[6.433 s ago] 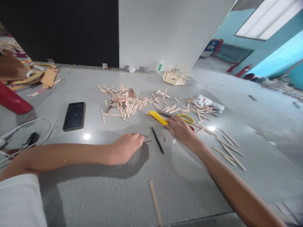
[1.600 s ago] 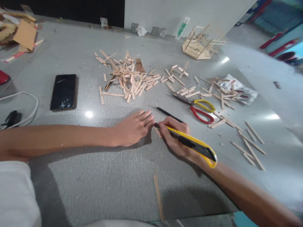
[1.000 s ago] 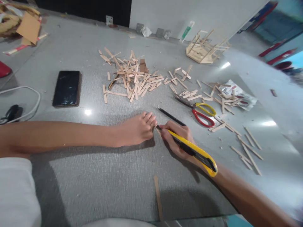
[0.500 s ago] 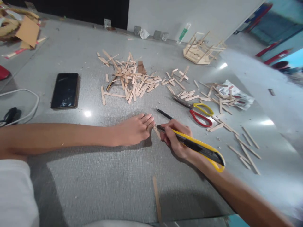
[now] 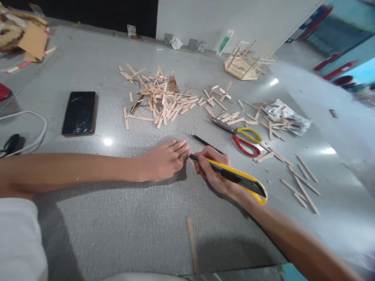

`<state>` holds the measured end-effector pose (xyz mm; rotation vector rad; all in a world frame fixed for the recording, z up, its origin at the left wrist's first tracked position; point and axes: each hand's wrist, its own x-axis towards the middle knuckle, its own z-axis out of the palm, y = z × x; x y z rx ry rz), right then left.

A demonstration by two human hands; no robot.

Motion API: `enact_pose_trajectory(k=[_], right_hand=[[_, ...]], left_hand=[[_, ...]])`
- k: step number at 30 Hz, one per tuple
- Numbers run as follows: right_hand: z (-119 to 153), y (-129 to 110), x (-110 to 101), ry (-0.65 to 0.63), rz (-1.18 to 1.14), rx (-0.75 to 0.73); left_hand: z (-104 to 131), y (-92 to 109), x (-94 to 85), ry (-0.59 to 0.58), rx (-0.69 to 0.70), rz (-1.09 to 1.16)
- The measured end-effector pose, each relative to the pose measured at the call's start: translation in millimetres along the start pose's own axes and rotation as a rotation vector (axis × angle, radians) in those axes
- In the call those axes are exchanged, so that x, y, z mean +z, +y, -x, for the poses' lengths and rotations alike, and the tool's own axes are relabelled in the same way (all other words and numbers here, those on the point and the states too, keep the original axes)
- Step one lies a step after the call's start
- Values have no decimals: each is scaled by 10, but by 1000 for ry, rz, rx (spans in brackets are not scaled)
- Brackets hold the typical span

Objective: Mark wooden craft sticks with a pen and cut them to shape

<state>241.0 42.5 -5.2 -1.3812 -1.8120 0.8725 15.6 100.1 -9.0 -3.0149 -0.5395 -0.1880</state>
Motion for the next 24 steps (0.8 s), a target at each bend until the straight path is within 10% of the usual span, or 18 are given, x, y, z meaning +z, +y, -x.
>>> enact_pose_trajectory(k=[24], right_hand=[[-9, -2, 15, 19, 105, -82]], left_hand=[[-19, 4, -41, -40, -1, -74]])
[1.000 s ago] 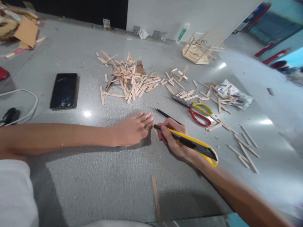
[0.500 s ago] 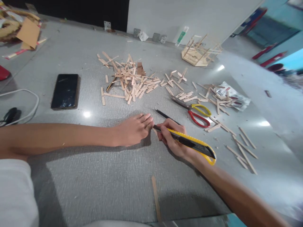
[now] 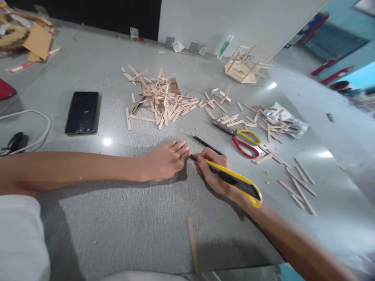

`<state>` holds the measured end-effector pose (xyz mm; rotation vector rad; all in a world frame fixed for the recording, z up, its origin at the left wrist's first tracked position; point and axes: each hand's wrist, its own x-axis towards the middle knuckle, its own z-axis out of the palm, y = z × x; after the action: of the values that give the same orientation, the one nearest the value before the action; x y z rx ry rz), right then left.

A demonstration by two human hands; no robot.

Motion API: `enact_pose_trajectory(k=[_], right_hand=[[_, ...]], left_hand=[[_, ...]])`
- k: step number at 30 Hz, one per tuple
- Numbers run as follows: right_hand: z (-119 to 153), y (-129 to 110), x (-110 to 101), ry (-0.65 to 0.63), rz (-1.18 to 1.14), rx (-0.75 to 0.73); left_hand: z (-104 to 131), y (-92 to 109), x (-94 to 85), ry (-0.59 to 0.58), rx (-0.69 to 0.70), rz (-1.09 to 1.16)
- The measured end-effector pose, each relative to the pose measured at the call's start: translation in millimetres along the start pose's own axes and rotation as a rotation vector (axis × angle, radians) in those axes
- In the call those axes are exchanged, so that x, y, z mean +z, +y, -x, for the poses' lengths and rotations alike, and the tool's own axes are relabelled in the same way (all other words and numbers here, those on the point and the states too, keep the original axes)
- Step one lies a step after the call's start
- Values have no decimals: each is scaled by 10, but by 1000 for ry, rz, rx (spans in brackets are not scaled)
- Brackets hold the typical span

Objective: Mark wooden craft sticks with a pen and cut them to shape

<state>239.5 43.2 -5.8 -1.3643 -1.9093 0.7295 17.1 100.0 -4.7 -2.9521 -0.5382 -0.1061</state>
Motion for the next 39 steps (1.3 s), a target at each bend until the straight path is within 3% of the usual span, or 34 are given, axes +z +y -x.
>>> enact_pose_trajectory(k=[9, 15, 22, 39], right_hand=[[-35, -38, -64, -78, 20, -90], [-23, 19, -46, -94, -37, -54], [-2, 55, 8, 26, -115, 21], [-26, 12, 18, -6, -86, 52]], left_hand=[[18, 52, -34, -63, -49, -74], [16, 34, -46, -111, -43, -95], [23, 17, 24, -32, -13, -16], [31, 31, 30, 20, -23, 19]])
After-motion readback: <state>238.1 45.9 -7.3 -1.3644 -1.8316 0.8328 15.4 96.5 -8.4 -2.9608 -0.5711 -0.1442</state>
